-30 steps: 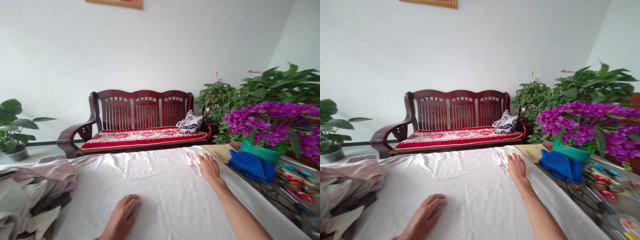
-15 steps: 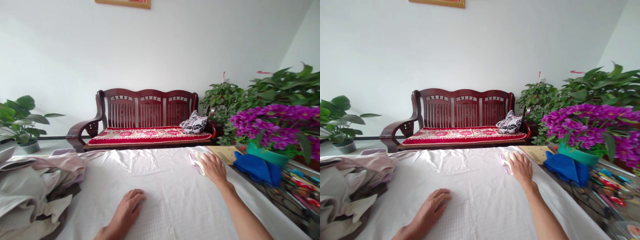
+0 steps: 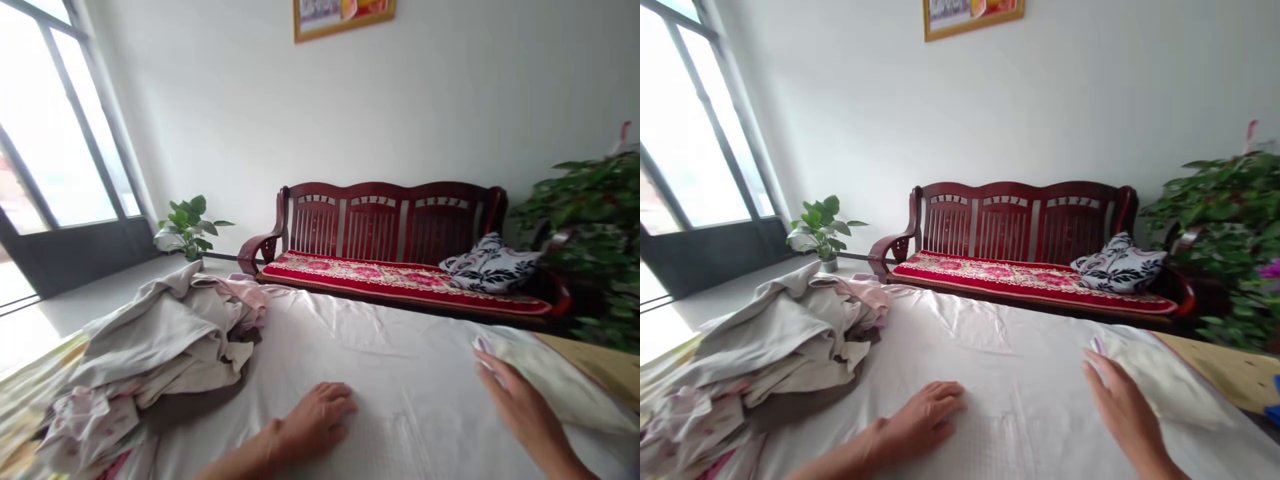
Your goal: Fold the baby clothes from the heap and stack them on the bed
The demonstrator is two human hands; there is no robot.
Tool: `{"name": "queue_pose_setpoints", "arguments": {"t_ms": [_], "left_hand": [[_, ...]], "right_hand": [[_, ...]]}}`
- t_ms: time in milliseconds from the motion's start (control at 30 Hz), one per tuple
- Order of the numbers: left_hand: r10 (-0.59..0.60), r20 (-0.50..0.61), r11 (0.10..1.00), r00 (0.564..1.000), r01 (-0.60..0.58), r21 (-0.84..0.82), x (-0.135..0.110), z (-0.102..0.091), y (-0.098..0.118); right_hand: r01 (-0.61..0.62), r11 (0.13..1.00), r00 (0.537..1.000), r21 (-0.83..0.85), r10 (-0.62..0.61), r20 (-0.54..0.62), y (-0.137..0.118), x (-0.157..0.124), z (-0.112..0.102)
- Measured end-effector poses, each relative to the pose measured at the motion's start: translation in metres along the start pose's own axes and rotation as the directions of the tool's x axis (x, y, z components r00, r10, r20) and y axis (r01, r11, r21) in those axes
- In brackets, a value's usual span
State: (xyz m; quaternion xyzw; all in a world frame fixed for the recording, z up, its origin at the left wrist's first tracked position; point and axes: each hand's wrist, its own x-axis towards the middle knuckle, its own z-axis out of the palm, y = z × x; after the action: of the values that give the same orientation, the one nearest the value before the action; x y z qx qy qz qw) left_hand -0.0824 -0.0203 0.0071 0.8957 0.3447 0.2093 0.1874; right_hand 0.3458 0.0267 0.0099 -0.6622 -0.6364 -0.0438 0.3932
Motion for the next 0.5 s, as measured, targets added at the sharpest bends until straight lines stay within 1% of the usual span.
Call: {"name": "queue_pose_setpoints", "arguments": {"t_ms": [33,67,100,167,200,233,267,300,333,367,400,433,500], "left_hand": [[-0.006,0.005,1.000,1.000,0.006,-0.008,-0.004,-0.005,0.000],[-0.019,0.005,1.000,1.000,0.019,-0.019,-0.007,-0.010,-0.001],[-0.041,-0.001,0.999,0.999,0.041,-0.034,-0.011,-0.016,-0.003],[-0.111,-0.050,0.992,0.993,0.107,-0.072,-0.019,-0.030,-0.008],[-0.158,-0.105,0.985,0.982,0.149,-0.088,-0.024,-0.039,-0.013],[-0.206,-0.180,0.977,0.962,0.191,-0.098,-0.030,-0.049,-0.019],[-0.254,-0.279,0.967,0.926,0.234,-0.102,-0.036,-0.061,-0.027],[-0.288,-0.394,0.957,0.873,0.274,-0.093,-0.044,-0.075,-0.036],[-0.307,-0.509,0.948,0.804,0.307,-0.086,-0.052,-0.091,-0.046],[-0.323,-0.628,0.934,0.708,0.347,-0.089,-0.061,-0.109,-0.056],[-0.336,-0.724,0.913,0.603,0.398,-0.092,-0.070,-0.129,-0.067],[-0.328,-0.798,0.886,0.505,0.458,-0.074,-0.078,-0.149,-0.077],[-0.298,-0.895,0.784,0.332,0.620,-0.031,-0.094,-0.191,-0.094]], "right_hand": [[0.021,0.999,0.996,0.045,-0.024,0.080,-0.017,-0.010,0.016],[0.035,0.997,0.990,0.075,-0.045,0.136,-0.032,-0.020,0.032],[0.048,0.995,0.985,0.082,-0.061,0.162,-0.045,-0.031,0.047],[0.069,0.995,0.985,0.072,-0.079,0.151,-0.061,-0.049,0.072],[0.082,0.995,0.987,0.058,-0.090,0.133,-0.064,-0.056,0.081],[0.100,0.994,0.988,0.044,-0.104,0.117,-0.063,-0.061,0.087],[0.119,0.992,0.987,0.033,-0.121,0.109,-0.061,-0.064,0.090],[0.136,0.990,0.984,0.024,-0.137,0.110,-0.057,-0.066,0.092],[0.150,0.988,0.981,0.020,-0.151,0.120,-0.052,-0.067,0.093],[0.157,0.987,0.978,0.020,-0.159,0.134,-0.049,-0.066,0.092],[0.155,0.988,0.977,0.020,-0.157,0.148,-0.046,-0.066,0.091],[0.151,0.988,0.975,0.019,-0.152,0.161,-0.045,-0.065,0.090],[0.140,0.990,0.975,0.016,-0.141,0.174,-0.047,-0.064,0.088]]}}
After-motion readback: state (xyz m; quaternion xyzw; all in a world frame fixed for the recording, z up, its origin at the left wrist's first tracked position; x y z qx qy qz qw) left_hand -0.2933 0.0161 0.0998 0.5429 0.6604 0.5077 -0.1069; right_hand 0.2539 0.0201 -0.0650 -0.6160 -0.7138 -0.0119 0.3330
